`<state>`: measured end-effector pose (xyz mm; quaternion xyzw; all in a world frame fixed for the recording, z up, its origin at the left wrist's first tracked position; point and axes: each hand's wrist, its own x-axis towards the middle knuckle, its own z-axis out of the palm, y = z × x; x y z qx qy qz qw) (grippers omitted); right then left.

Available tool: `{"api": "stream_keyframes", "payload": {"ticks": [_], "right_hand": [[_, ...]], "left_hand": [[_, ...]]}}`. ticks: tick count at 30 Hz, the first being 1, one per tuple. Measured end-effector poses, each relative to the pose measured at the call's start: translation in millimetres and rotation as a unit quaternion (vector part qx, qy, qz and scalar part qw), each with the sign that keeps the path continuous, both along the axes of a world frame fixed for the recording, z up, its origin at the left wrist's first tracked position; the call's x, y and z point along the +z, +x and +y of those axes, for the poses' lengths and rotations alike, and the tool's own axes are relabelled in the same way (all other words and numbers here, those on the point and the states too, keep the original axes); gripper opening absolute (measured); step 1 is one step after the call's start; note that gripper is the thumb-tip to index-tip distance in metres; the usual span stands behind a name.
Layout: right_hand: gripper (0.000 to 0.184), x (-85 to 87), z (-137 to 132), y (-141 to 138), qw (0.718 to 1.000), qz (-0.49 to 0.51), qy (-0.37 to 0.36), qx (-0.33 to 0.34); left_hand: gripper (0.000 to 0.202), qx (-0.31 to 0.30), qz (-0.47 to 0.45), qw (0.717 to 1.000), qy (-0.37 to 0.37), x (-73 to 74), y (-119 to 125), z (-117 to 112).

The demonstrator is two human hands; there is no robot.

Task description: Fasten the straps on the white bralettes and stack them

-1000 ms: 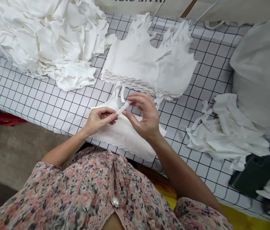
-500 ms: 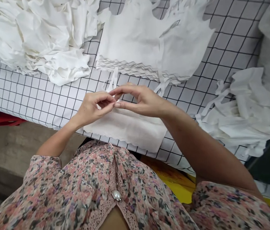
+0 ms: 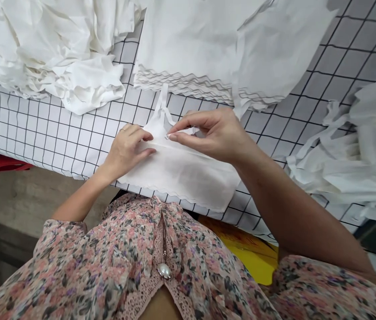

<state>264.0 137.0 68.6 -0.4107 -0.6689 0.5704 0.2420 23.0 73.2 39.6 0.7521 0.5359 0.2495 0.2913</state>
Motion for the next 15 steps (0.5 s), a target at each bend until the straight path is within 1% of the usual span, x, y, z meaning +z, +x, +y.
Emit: {"api": "stream_keyframes", "payload": {"ticks": [2,4,6,8,11,15], "right_hand": [[0.013,-7.3,-3.0,1.8,0.999,-0.022,0.028,0.026],[0.014,-15.5,-5.2,2.0,0.992,-0.053,0.1,0.053],[0.017,-23.9,-6.9,1.2,0.976,-0.092,0.181,0.073],[0.019,-31.6,-8.7,0.1,0.959,-0.133,0.234,0.09],[0.02,-40.4,-11.5,-1.8,0.945,-0.164,0.258,0.12],[0.021,-47.5,-13.5,-4.5,0.939,-0.171,0.257,0.15]], "left_hand": [[0.02,-0.001,0.066,0.998,0.013,-10.7,-0.9,-6.4],[0.018,0.005,0.098,0.995,0.013,-16.3,0.4,-9.8],[0.015,0.011,0.098,0.995,0.011,-18.7,2.3,-10.9],[0.014,0.007,0.081,0.997,0.01,-20.6,3.2,-11.4],[0.011,-0.007,0.055,0.998,0.01,-25.6,2.3,-13.4],[0.011,-0.01,0.039,0.999,0.022,-33.0,-0.2,-16.9]]}}
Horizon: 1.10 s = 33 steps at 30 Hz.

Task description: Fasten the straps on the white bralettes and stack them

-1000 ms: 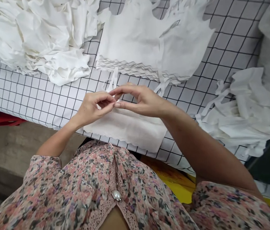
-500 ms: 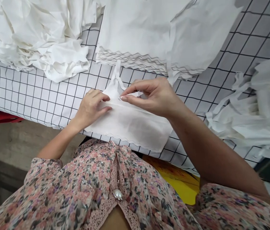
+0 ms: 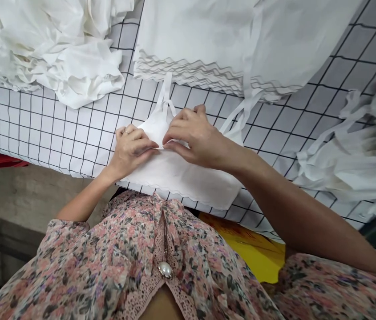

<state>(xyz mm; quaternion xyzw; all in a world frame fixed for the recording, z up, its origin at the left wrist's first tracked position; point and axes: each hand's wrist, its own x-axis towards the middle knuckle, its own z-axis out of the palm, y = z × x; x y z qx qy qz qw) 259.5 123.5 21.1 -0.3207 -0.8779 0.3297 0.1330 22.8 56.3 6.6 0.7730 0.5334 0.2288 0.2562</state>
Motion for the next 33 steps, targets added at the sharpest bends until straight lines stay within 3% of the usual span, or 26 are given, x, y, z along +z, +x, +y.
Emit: {"api": "stream_keyframes", "payload": {"ticks": [6,19,33], "right_hand": [[0.022,-2.8,3.0,-1.8,0.999,0.004,-0.031,0.041],[0.031,16.5,19.5,-0.9,0.989,-0.008,-0.065,0.131],[0.04,15.8,24.9,-10.0,0.99,-0.005,-0.071,0.122]], "left_hand": [[0.014,-0.012,-0.011,1.0,-0.005,0.2,-0.6,-0.2],[0.018,-0.035,-0.019,0.999,-0.029,4.3,-2.9,2.3],[0.015,-0.046,-0.029,0.998,-0.036,2.2,-4.5,2.9]]}}
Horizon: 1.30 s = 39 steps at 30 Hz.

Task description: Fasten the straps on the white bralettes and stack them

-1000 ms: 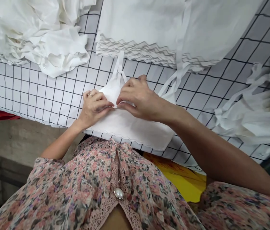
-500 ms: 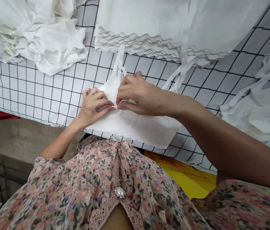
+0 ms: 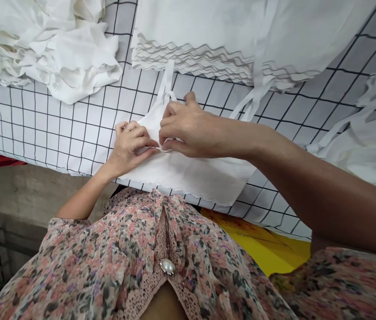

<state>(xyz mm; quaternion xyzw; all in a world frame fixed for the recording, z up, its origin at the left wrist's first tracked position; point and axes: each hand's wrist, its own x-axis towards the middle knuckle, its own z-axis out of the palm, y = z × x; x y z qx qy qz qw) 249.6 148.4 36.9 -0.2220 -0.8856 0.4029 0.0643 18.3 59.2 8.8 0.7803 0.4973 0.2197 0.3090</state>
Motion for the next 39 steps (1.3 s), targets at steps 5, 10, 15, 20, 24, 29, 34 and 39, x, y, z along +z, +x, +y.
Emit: {"api": "stream_keyframes", "payload": {"ticks": [5,10,15,20,24,29,34,39], "right_hand": [[0.037,-1.0,1.9,-0.6,1.0,-0.009,0.005,0.025],[0.036,0.1,2.4,-2.8,0.999,-0.034,0.022,0.027],[0.041,9.1,1.3,-7.1,0.996,-0.074,0.04,0.039],[0.034,9.6,-1.4,-8.9,0.998,-0.064,0.021,0.017],[0.029,8.9,0.0,-3.4,0.999,-0.033,-0.018,0.023],[0.026,6.2,-2.1,0.4,1.0,0.002,-0.016,0.01],[0.027,-3.2,-10.6,-7.1,1.0,0.027,0.013,-0.009],[0.027,-2.2,-8.5,-0.9,0.999,0.031,0.023,-0.028]], "left_hand": [[0.016,-0.003,0.009,1.0,-0.006,-1.8,-0.4,0.5],[0.016,-0.012,0.008,1.0,0.012,-3.5,-1.8,-0.2],[0.019,-0.014,0.02,0.999,0.021,-3.9,-1.6,-1.4],[0.018,-0.01,0.015,0.999,0.031,-4.9,-1.9,-2.3],[0.016,-0.014,-0.011,1.0,0.018,-1.2,-2.4,-1.7],[0.014,-0.015,-0.019,1.0,0.016,0.2,-2.6,-1.3],[0.018,-0.013,-0.006,1.0,0.014,-2.3,-3.7,-0.9],[0.02,-0.008,-0.011,1.0,0.012,-1.4,-2.4,-0.9]]}}
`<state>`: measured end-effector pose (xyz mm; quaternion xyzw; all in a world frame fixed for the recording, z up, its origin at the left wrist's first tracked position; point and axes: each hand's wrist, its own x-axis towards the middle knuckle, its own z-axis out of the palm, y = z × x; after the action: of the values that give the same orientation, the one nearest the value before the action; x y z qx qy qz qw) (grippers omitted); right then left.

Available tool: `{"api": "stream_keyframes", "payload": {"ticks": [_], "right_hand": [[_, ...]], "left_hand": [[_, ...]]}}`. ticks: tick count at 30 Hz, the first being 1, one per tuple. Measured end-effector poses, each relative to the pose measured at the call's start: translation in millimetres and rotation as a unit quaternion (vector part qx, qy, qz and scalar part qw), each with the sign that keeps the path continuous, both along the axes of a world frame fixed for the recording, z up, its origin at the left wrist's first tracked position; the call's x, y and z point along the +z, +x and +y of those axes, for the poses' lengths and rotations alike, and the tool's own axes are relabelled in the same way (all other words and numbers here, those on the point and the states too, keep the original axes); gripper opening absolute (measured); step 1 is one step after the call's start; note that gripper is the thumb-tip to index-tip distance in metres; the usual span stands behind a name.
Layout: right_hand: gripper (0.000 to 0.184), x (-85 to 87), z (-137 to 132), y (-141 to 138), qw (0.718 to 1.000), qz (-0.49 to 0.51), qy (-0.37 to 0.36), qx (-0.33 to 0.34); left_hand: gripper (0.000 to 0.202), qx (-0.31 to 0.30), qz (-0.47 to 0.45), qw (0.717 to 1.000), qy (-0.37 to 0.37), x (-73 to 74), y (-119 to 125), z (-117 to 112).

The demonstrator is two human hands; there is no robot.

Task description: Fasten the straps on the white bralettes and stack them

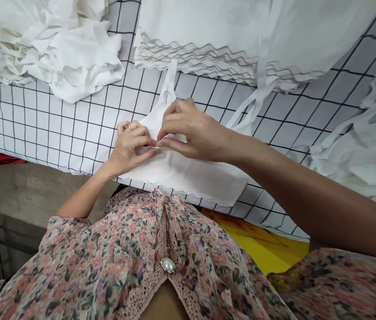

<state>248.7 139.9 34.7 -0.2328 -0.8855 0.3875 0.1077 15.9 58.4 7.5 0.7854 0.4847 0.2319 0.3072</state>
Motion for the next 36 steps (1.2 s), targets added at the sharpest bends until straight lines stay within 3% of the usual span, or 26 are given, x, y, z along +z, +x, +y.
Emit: {"api": "stream_keyframes", "payload": {"ticks": [9,14,16,20,23,26,32,36], "right_hand": [[0.024,-1.3,5.0,-11.1,1.0,0.005,0.004,0.013],[0.034,24.2,46.6,0.4,0.998,-0.035,-0.059,0.003],[0.038,37.5,68.6,2.9,0.996,-0.047,-0.075,-0.01],[0.037,47.9,103.6,-4.0,0.996,-0.057,-0.062,-0.014],[0.028,41.1,118.9,-13.0,0.998,-0.058,-0.018,0.031],[0.017,28.8,126.7,-19.5,0.997,-0.057,0.009,0.053],[0.016,2.1,134.8,-21.1,0.997,-0.043,0.05,-0.042],[0.016,-7.7,139.0,-16.2,0.997,-0.037,0.045,-0.043]], "left_hand": [[0.02,0.007,-0.003,0.999,-0.041,5.7,1.1,1.1],[0.024,0.005,0.0,0.999,-0.052,7.3,1.3,2.8],[0.026,0.027,0.018,0.999,-0.019,4.4,3.0,0.0],[0.042,0.126,0.08,0.978,0.146,-2.8,8.1,-15.3],[0.026,0.067,0.071,0.976,0.193,-4.4,9.7,-30.4],[0.042,-0.006,0.067,0.984,0.165,-5.3,8.3,-40.3],[0.07,-0.037,0.122,0.98,0.15,-9.8,5.6,-43.2],[0.077,-0.043,0.15,0.977,0.149,-8.6,5.8,-42.7]]}}
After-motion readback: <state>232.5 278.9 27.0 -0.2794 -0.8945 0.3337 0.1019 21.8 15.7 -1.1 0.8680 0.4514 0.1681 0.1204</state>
